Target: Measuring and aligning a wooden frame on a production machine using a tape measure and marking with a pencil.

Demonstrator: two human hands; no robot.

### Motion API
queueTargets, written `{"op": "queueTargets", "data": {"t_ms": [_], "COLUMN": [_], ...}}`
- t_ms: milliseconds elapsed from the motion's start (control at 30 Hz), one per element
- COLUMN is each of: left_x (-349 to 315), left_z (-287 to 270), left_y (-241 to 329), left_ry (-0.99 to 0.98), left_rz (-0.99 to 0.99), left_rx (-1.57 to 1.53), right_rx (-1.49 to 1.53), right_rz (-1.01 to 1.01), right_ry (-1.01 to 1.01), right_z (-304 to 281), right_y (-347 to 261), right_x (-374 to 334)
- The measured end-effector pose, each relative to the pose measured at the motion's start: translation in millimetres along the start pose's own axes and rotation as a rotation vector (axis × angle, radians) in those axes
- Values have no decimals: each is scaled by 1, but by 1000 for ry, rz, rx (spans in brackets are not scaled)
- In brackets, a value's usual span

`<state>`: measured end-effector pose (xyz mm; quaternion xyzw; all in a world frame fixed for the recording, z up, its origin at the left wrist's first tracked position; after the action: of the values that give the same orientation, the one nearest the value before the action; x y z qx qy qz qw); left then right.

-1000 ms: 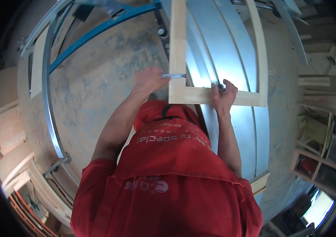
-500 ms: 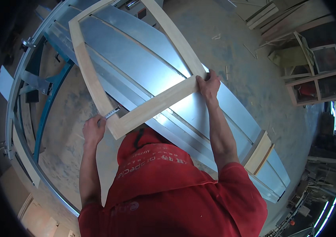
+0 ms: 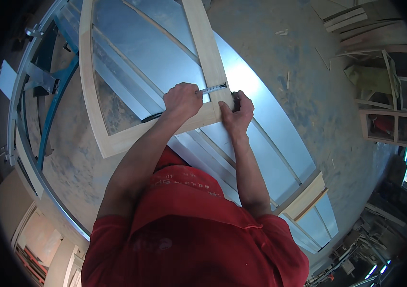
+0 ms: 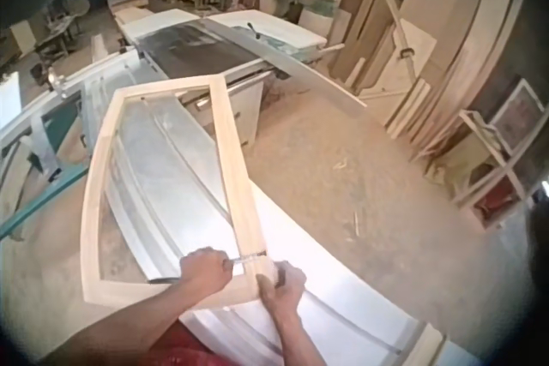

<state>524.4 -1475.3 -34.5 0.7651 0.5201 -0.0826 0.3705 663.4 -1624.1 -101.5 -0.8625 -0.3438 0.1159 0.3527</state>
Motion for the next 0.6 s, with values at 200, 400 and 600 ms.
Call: {"op": "queueTargets", "data": {"t_ms": [200, 400, 600], "left_x": [15, 14, 13], "left_z": [14, 13, 15], "left_y": [12, 11, 11], "left_ry": [-17, 12, 30], "left_rz": [19, 32, 44], "left_rx": [41, 72, 81], "right_rx": [102, -69, -127], "right_rz": [-257, -390, -417], "right_ry": [73, 15, 16], "right_z": [3, 0, 1], "right_y": [0, 7, 3], "right_x": [2, 6, 7]}}
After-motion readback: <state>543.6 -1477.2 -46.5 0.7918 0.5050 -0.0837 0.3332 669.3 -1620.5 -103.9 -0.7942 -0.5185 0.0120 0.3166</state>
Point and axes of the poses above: each hand's wrist, its own x-axis towards the middle knuckle, its own z-axis out of the palm, y = z × x, the point moved 1 cm from there along x, towards the middle knuckle, and after that the axes turned 6 degrees about -x, right-handed, at the moved point
